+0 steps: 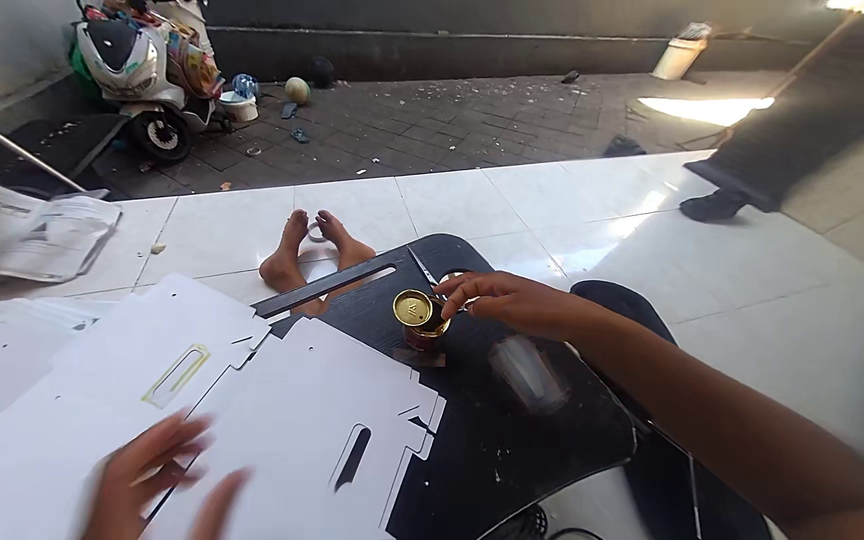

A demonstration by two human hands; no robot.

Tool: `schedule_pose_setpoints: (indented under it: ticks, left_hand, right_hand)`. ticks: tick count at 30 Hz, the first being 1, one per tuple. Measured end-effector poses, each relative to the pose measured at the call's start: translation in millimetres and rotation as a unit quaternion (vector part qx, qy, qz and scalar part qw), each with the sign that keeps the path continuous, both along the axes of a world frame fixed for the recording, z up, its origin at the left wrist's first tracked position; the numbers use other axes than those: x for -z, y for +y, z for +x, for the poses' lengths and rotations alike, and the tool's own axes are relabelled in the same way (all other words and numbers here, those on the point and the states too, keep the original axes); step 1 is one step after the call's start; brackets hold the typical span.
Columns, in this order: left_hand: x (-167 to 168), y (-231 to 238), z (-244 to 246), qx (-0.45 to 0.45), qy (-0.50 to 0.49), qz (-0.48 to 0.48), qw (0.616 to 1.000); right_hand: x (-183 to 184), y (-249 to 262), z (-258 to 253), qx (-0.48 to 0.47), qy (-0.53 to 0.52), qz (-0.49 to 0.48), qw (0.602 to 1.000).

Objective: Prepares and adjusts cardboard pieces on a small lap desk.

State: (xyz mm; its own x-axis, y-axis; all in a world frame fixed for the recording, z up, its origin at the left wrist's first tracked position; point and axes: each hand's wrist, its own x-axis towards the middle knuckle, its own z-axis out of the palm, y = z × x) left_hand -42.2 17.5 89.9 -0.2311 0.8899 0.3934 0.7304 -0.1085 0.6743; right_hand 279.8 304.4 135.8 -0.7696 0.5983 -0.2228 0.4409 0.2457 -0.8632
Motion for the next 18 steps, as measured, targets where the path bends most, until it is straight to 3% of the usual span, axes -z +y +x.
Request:
schedule_pose_setpoints:
  ticks: [3, 7, 9, 18]
  left_hand:
    - [10, 101, 58, 0.068, -0.011, -0.029, 0.997]
    - [16, 179, 115, 0.090, 0.028, -0.132, 0.987]
    - [17, 195, 132, 0.080, 0.056, -0.152, 0.984]
    - [36, 206, 144, 0.056, 0.005, -0.094, 0.994]
  right_hand:
    - [2, -3, 0, 0.014, 0.008, -0.056, 0.998]
    - [1, -11, 6, 0.042, 0.023, -0.132, 0.990]
    - [2, -15, 10, 0.054, 0.030, -0.159, 0.985]
    - [-8, -35, 33, 0.083, 0.132, -0.348, 0.924]
